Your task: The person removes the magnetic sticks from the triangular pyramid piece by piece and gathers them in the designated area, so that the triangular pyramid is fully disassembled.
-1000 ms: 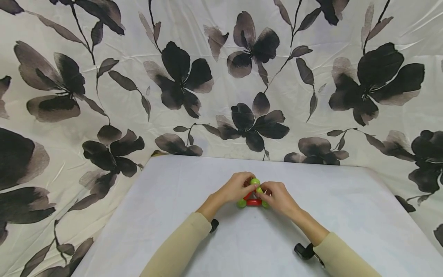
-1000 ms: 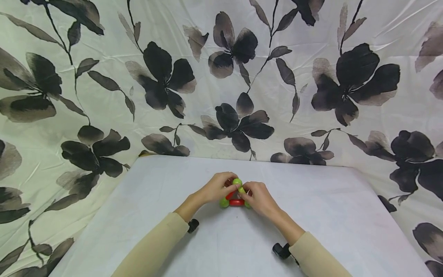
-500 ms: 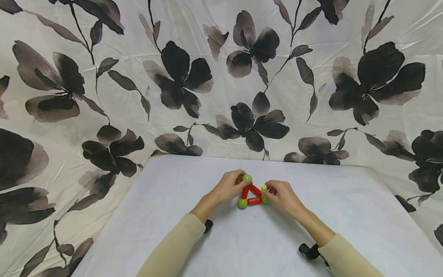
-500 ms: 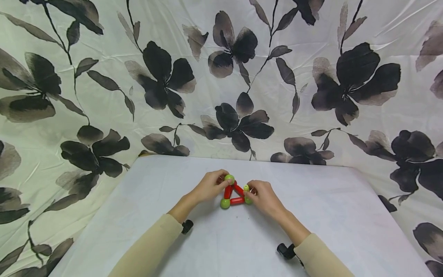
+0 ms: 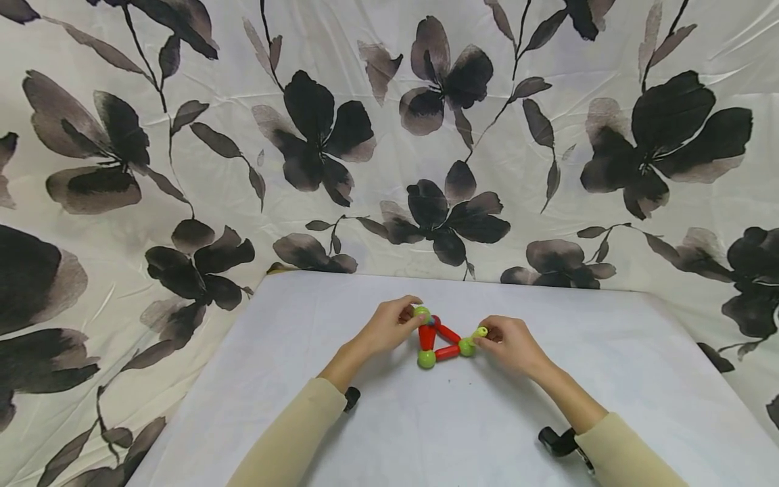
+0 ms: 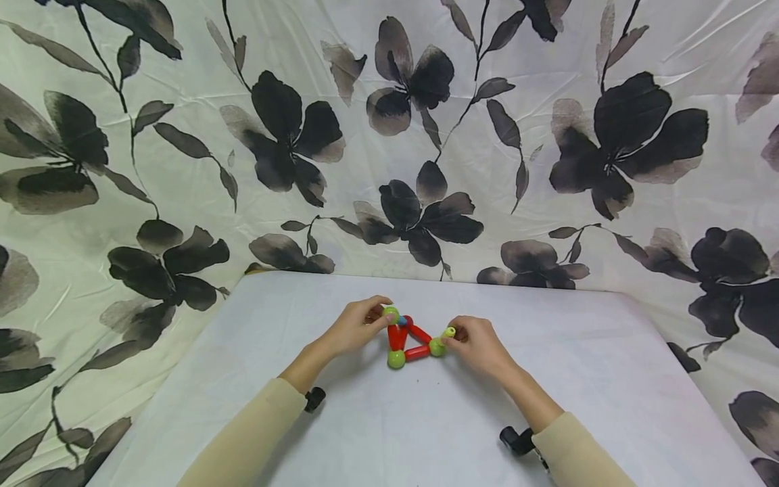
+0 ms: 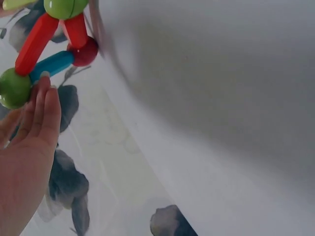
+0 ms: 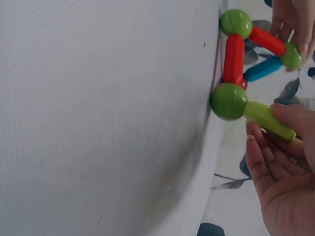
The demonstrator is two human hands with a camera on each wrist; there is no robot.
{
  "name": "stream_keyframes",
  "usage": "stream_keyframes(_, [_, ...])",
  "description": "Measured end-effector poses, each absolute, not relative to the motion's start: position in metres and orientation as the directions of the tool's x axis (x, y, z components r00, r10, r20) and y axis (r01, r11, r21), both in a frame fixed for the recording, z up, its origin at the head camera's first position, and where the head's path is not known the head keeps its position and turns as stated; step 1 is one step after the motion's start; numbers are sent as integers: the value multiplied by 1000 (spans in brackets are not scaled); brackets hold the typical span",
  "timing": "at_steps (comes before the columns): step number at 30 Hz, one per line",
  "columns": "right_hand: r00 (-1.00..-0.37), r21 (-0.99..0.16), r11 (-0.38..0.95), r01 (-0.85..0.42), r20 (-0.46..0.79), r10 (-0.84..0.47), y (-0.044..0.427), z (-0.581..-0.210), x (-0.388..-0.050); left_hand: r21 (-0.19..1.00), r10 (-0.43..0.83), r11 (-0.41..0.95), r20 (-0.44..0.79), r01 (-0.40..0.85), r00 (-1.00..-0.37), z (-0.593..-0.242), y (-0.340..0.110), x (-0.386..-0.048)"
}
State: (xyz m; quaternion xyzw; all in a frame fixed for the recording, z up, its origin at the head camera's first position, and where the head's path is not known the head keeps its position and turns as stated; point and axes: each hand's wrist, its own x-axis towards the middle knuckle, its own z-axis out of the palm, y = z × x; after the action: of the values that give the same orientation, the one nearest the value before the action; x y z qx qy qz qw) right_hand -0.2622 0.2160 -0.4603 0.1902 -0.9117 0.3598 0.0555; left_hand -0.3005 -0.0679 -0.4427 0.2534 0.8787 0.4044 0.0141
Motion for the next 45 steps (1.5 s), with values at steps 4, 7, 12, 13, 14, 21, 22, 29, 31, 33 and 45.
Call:
stream_keyframes(4, [-930,-649,669,-363,202,-308,224,-460,-264,722,457,535,188,438,-869,-441,-77,-300])
stream_keyframes(7, [-931,-664,660,-351,174,-320,229,-460,-266,721,451,539,189,435,-872,-442,-83,-299])
stream_keyframes(12, [-927,-690,638,-341,133,-351,237,-462,-267,715,434,558,181,421,-883,-444,-93,-297])
stream_keyframes(13, [-925,-694,634,-342,127,-359,238,-463,-267,716,429,562,176,414,-886,-444,-94,-297])
stream_keyframes(14, [-925,-698,632,-337,119,-362,239,-463,-267,716,424,566,173,409,-889,-445,-95,-296])
stream_keyframes(21, [-904,-705,618,-348,77,-421,247,-463,-271,719,415,567,174,403,-893,-447,-101,-293])
stream_keyframes(22, [-900,-708,614,-349,70,-431,249,-463,-272,720,417,566,169,401,-893,-448,-101,-294])
stream_keyframes(29, [-869,-713,596,-370,38,-494,254,-464,-279,715,435,569,158,406,-887,-453,-107,-297])
stream_keyframes(31, [-860,-705,599,-381,33,-509,254,-466,-280,714,434,573,152,402,-888,-455,-108,-297])
stream_keyframes(33, [-854,-697,603,-388,26,-519,255,-468,-281,717,430,579,135,388,-892,-456,-109,-298])
stream_keyframes(45, [-854,-664,634,-397,15,-520,255,-471,-284,714,426,610,70,343,-902,-463,-115,-300])
